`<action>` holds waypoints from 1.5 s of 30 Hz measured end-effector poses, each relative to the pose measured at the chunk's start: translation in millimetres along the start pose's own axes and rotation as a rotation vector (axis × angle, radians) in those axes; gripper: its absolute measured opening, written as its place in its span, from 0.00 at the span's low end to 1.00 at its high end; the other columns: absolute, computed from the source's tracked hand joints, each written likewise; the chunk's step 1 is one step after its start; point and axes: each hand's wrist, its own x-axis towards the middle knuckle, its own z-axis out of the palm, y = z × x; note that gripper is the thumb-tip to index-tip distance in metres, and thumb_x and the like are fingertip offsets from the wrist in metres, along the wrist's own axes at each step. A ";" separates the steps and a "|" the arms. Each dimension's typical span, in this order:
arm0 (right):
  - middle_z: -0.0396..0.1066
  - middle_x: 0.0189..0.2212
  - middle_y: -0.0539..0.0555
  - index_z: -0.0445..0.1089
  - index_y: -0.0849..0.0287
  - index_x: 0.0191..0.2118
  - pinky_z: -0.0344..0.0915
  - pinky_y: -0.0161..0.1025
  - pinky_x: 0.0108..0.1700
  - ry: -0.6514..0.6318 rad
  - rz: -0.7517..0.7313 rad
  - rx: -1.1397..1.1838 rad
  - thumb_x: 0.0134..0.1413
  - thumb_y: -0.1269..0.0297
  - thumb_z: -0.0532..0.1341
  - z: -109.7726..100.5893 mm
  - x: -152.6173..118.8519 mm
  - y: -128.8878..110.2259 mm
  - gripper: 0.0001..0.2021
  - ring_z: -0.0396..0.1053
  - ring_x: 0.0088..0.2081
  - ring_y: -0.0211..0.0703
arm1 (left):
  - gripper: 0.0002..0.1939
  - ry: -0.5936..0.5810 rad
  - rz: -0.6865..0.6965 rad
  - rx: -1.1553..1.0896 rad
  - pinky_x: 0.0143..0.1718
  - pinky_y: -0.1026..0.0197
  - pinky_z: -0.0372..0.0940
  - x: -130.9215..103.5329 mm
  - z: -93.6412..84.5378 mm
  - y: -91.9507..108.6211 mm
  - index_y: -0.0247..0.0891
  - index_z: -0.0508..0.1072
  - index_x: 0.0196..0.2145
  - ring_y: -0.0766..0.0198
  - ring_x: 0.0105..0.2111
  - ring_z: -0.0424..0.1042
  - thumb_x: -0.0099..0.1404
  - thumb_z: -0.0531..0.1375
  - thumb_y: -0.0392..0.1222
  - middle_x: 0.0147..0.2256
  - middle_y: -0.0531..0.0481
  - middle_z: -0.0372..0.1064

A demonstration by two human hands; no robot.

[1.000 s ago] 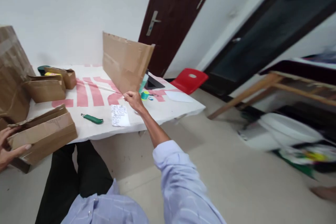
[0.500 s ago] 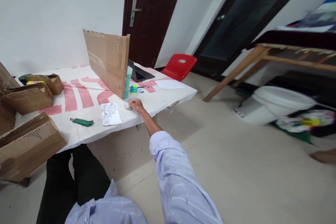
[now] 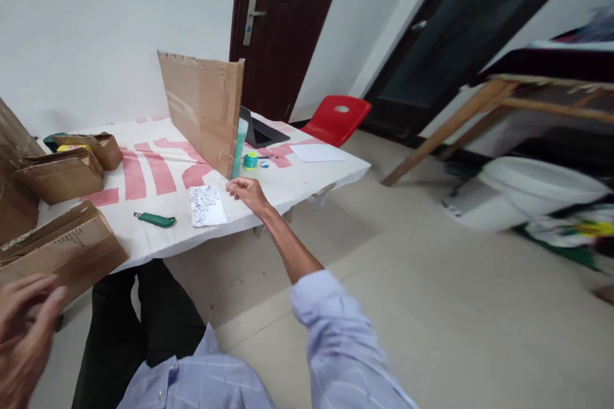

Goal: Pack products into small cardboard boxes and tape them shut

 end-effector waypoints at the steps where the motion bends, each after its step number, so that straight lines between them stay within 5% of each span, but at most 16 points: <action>1: 0.72 0.22 0.51 0.74 0.58 0.26 0.66 0.38 0.32 -0.079 -0.029 0.026 0.42 0.43 0.70 8.0 -16.5 -10.1 0.20 0.65 0.26 0.39 | 0.08 -0.051 0.007 -0.088 0.43 0.51 0.74 -1.1 21.6 16.8 0.49 0.79 0.42 0.54 0.42 0.77 0.66 0.67 0.50 0.44 0.51 0.76; 5: 0.73 0.25 0.51 0.76 0.58 0.27 0.66 0.38 0.32 -0.452 -0.157 0.139 0.52 0.47 0.69 41.7 -88.3 -52.8 0.18 0.66 0.27 0.39 | 0.16 -0.364 -0.127 -0.384 0.37 0.55 0.74 5.1 91.5 68.6 0.46 0.79 0.46 0.56 0.40 0.78 0.67 0.65 0.57 0.48 0.46 0.76; 9: 0.72 0.26 0.51 0.77 0.57 0.28 0.64 0.38 0.34 -0.595 -0.196 0.165 0.55 0.50 0.69 62.8 -130.3 -84.4 0.15 0.66 0.29 0.40 | 0.20 -0.533 -0.215 -0.526 0.39 0.54 0.73 11.0 117.8 81.9 0.44 0.81 0.46 0.53 0.42 0.78 0.64 0.67 0.60 0.46 0.44 0.79; 16: 0.71 0.25 0.50 0.76 0.57 0.27 0.62 0.38 0.33 -0.635 -0.184 0.195 0.54 0.51 0.70 76.0 -136.3 -95.5 0.14 0.64 0.28 0.39 | 0.20 -0.590 -0.408 -0.703 0.30 0.59 0.65 3.1 117.4 66.9 0.38 0.82 0.29 0.62 0.27 0.70 0.60 0.71 0.60 0.27 0.49 0.76; 24: 0.73 0.26 0.52 0.79 0.58 0.30 0.65 0.37 0.30 -0.716 -0.020 0.392 0.52 0.42 0.72 77.4 -137.8 -86.0 0.21 0.67 0.27 0.39 | 0.21 -0.594 -0.469 -0.822 0.32 0.59 0.65 1.9 107.6 70.3 0.39 0.81 0.26 0.62 0.27 0.70 0.57 0.74 0.61 0.26 0.49 0.75; 27: 0.76 0.37 0.56 0.81 0.57 0.35 0.72 0.40 0.40 -0.724 -0.008 0.577 0.55 0.36 0.70 79.0 -136.4 -78.9 0.25 0.73 0.38 0.44 | 0.20 -0.611 -0.497 -0.930 0.36 0.59 0.67 -0.2 103.8 71.5 0.38 0.82 0.26 0.61 0.29 0.72 0.56 0.75 0.59 0.27 0.47 0.78; 30: 0.76 0.49 0.59 0.83 0.55 0.42 0.71 0.44 0.55 -0.779 -0.078 0.621 0.60 0.41 0.69 84.8 -138.5 -71.3 0.21 0.72 0.54 0.48 | 0.20 -0.636 -0.543 -1.115 0.37 0.60 0.69 -4.5 105.3 72.7 0.36 0.82 0.26 0.62 0.29 0.74 0.56 0.76 0.58 0.26 0.47 0.78; 32: 0.75 0.53 0.59 0.83 0.55 0.47 0.71 0.46 0.57 -0.871 -0.127 0.638 0.61 0.43 0.69 89.1 -142.9 -68.3 0.21 0.73 0.55 0.48 | 0.21 -0.671 -0.614 -1.240 0.36 0.60 0.70 -7.5 108.7 74.9 0.35 0.81 0.26 0.64 0.27 0.74 0.55 0.77 0.56 0.25 0.47 0.77; 38: 0.74 0.53 0.59 0.80 0.60 0.42 0.75 0.34 0.29 -1.035 -0.030 0.766 0.61 0.48 0.71 93.9 -158.7 -72.0 0.18 0.74 0.26 0.32 | 0.21 -0.766 -0.710 -1.462 0.33 0.63 0.70 -16.2 120.7 82.3 0.34 0.80 0.27 0.66 0.25 0.74 0.54 0.79 0.54 0.24 0.49 0.75; 45: 0.75 0.44 0.56 0.75 0.60 0.33 0.70 0.31 0.18 -0.975 0.098 0.846 0.54 0.46 0.74 94.1 -162.2 -68.5 0.20 0.72 0.22 0.32 | 0.21 -0.805 -0.732 -1.553 0.32 0.65 0.70 -26.7 132.2 85.4 0.34 0.77 0.29 0.67 0.24 0.75 0.56 0.78 0.53 0.24 0.51 0.76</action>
